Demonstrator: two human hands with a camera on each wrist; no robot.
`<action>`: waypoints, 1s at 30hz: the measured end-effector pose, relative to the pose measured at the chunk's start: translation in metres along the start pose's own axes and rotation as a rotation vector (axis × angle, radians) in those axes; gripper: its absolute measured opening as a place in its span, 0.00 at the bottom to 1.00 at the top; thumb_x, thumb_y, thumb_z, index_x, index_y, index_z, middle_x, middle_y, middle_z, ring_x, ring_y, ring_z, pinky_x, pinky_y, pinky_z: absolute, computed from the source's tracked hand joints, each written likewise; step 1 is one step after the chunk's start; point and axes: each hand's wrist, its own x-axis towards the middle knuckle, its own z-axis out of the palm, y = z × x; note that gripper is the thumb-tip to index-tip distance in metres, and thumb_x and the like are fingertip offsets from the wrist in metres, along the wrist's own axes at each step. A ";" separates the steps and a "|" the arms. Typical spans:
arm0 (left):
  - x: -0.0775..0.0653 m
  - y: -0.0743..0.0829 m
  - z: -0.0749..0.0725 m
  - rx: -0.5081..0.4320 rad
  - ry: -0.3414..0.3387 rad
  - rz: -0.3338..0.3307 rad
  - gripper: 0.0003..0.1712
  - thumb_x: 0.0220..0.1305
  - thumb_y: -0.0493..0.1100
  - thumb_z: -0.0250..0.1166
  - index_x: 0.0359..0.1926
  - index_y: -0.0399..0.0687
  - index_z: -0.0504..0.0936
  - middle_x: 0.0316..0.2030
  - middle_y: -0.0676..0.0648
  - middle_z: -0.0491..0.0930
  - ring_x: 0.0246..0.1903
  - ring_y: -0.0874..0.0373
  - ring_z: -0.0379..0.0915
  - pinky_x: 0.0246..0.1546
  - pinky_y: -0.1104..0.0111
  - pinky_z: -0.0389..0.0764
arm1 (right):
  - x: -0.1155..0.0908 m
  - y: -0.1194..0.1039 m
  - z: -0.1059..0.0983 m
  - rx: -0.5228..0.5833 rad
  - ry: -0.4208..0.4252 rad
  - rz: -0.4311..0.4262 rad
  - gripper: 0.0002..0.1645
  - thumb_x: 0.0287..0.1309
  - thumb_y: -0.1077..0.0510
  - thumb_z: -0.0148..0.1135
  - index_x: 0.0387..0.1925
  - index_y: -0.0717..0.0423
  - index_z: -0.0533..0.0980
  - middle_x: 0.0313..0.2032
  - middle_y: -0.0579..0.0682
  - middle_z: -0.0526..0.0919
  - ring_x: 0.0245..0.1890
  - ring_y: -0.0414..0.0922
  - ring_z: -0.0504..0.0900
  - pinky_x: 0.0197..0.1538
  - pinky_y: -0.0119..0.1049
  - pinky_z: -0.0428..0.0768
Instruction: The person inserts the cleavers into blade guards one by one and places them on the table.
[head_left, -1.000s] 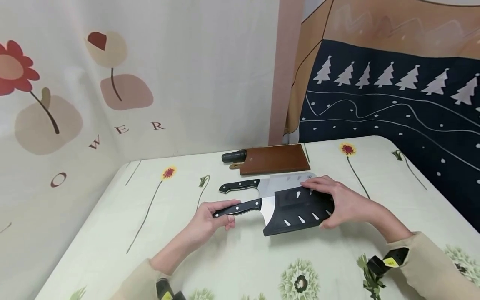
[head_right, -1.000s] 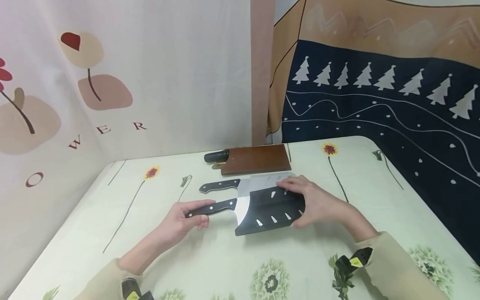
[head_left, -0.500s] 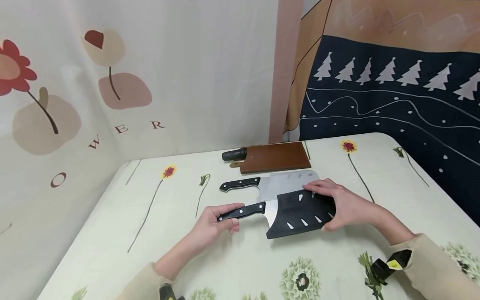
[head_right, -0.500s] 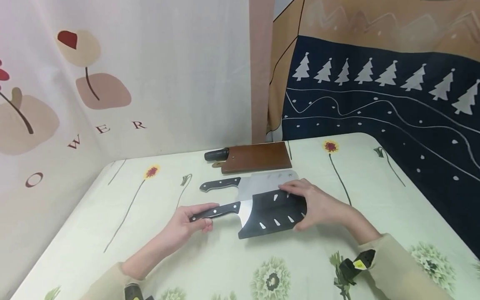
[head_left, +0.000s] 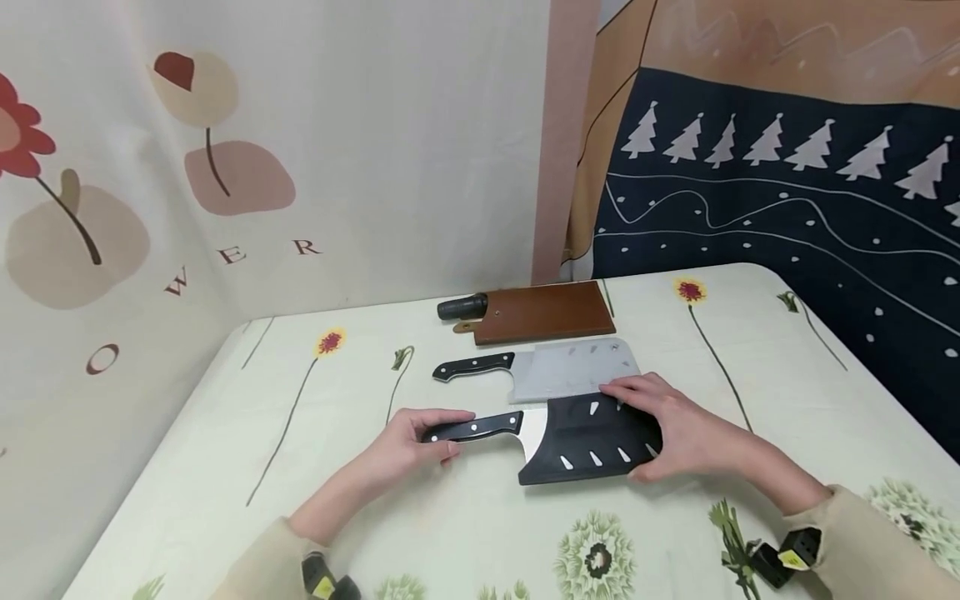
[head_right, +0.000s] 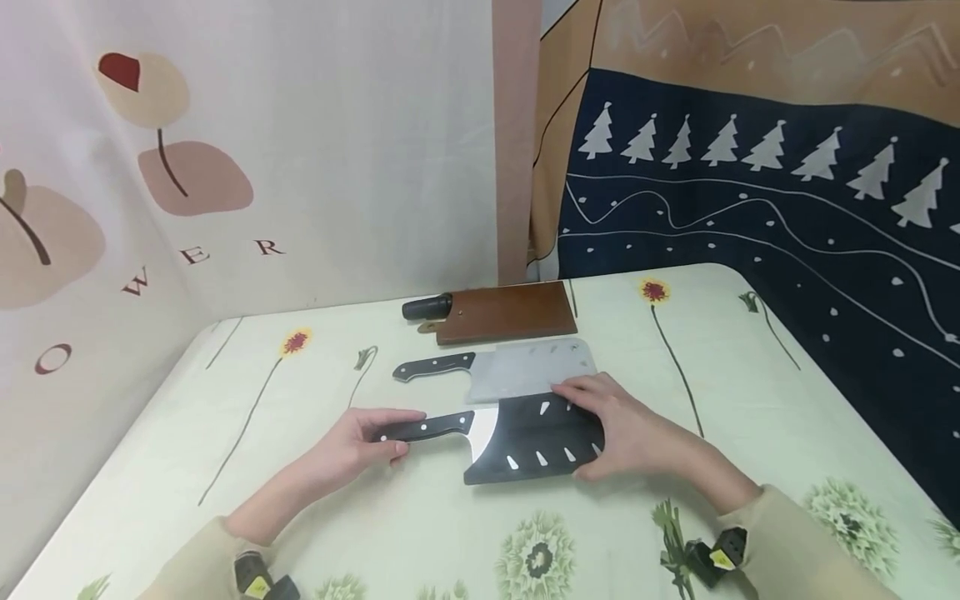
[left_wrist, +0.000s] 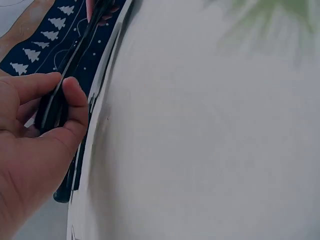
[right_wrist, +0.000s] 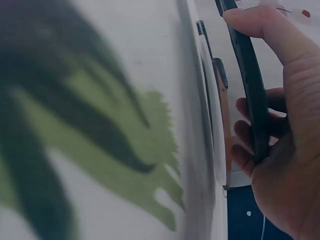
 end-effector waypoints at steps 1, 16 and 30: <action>-0.001 -0.001 -0.001 0.005 -0.013 -0.002 0.25 0.65 0.32 0.68 0.63 0.35 0.80 0.31 0.39 0.85 0.29 0.56 0.78 0.31 0.73 0.76 | -0.001 -0.001 0.000 -0.011 -0.009 0.010 0.58 0.32 0.48 0.85 0.70 0.55 0.72 0.65 0.54 0.73 0.62 0.54 0.71 0.56 0.55 0.78; -0.012 -0.009 -0.020 0.116 -0.085 0.017 0.27 0.67 0.31 0.64 0.66 0.28 0.74 0.54 0.36 0.81 0.43 0.54 0.82 0.40 0.66 0.86 | -0.003 -0.005 0.012 -0.269 -0.051 0.006 0.58 0.33 0.39 0.81 0.67 0.60 0.74 0.64 0.55 0.76 0.63 0.56 0.74 0.59 0.56 0.74; -0.013 -0.005 -0.021 0.265 -0.088 0.080 0.27 0.68 0.32 0.62 0.67 0.30 0.73 0.53 0.41 0.83 0.49 0.51 0.78 0.44 0.69 0.84 | -0.009 -0.003 0.008 -0.250 -0.093 0.049 0.57 0.41 0.35 0.79 0.70 0.57 0.73 0.67 0.54 0.74 0.66 0.57 0.70 0.61 0.60 0.72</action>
